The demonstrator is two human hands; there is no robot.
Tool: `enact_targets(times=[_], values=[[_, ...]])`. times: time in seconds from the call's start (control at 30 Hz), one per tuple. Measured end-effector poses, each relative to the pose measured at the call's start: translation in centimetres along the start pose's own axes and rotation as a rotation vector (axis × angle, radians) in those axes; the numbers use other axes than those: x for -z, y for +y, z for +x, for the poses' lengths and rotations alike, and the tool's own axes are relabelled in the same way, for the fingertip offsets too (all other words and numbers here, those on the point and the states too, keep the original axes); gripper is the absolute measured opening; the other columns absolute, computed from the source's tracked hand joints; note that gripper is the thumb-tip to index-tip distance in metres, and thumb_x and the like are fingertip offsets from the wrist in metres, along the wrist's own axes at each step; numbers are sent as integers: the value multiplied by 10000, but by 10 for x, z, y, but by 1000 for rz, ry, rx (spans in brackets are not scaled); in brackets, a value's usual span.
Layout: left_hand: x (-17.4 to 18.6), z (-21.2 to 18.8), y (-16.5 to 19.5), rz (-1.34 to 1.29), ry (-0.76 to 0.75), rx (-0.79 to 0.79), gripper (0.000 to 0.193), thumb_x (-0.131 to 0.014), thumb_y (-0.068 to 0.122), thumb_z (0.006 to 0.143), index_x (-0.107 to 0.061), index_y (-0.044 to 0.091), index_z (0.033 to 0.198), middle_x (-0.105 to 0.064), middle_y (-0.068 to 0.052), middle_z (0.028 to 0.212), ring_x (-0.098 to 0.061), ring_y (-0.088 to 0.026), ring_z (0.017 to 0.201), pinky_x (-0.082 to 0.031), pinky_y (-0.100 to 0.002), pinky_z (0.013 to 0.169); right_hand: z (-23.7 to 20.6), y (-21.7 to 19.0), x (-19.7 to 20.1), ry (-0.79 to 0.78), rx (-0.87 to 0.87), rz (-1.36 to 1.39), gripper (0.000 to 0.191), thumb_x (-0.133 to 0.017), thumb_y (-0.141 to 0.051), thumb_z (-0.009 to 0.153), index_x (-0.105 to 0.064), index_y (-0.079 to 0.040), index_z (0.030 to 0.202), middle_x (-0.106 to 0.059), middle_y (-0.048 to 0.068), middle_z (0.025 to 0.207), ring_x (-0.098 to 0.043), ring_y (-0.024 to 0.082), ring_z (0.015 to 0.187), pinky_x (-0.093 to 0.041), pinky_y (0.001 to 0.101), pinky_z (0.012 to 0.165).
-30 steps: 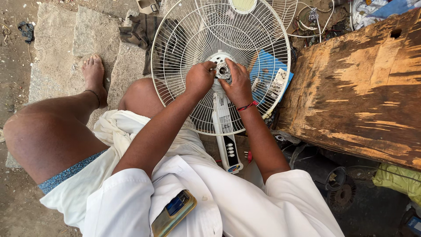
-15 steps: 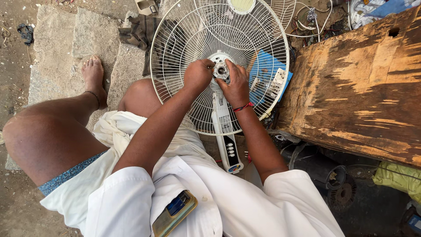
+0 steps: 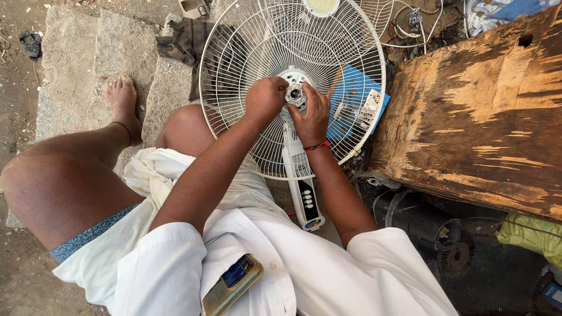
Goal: The person sits on the ground repairing a table fan. They hold the fan motor housing, attach the plastic blade to the motor shaft, thread and tighten the retaining nut by hand, then align and secure the round wire grill guard over the blade, working the fasteners at the hub.
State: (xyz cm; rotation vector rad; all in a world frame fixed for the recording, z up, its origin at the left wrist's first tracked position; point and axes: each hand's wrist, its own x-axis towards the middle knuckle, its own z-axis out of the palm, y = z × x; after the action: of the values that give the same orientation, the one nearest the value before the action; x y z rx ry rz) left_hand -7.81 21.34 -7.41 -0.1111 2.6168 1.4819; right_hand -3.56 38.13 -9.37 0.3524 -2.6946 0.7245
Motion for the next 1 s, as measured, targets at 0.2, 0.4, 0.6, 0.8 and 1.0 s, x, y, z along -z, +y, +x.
enact_targets(times=[0.2, 0.4, 0.6, 0.8, 1.0], values=[[-1, 6, -2, 12, 8, -56, 162, -715, 170, 882, -817, 137, 1004, -786, -94, 909, -754, -279, 799, -585, -418, 719, -2, -6, -7, 40, -67, -62, 767, -949, -271, 747, -563, -72, 1380, -652, 102, 1352, -583, 306, 1244, -419, 466, 1082], [-1, 13, -2, 51, -6, -102, 165, -708, 161, 891, -818, 138, 1011, -783, -97, 929, -752, -285, 802, -589, -415, 735, -3, -15, -14, 107, -115, -104, 736, -946, -284, 773, -564, -97, 1374, -663, 84, 1367, -588, 284, 1260, -403, 476, 1106], [-1, 9, -1, 12, -35, 0, 198, -727, 229, 894, -792, 132, 1054, -778, -81, 921, -748, -265, 803, -582, -421, 737, 4, -23, 6, -120, -184, -100, 957, -953, -373, 753, -422, -59, 1485, -591, 127, 1405, -511, 339, 1338, -350, 518, 1130], [6, 3, 4, -6, -40, 10, 222, -726, 222, 907, -785, 118, 1094, -769, -118, 930, -747, -286, 825, -573, -438, 759, 27, -16, 39, -332, 29, -130, 979, -914, -312, 779, -367, -86, 1559, -444, 160, 1581, -412, 347, 1437, -323, 504, 1168], [57, -31, 13, -55, 299, -248, 191, -741, 132, 932, -750, 82, 1116, -726, -124, 1042, -706, -305, 950, -557, -440, 821, 49, -11, 48, -549, 36, -152, 818, -879, -226, 795, -496, -107, 1508, -535, 102, 1487, -471, 303, 1402, -345, 475, 1180]])
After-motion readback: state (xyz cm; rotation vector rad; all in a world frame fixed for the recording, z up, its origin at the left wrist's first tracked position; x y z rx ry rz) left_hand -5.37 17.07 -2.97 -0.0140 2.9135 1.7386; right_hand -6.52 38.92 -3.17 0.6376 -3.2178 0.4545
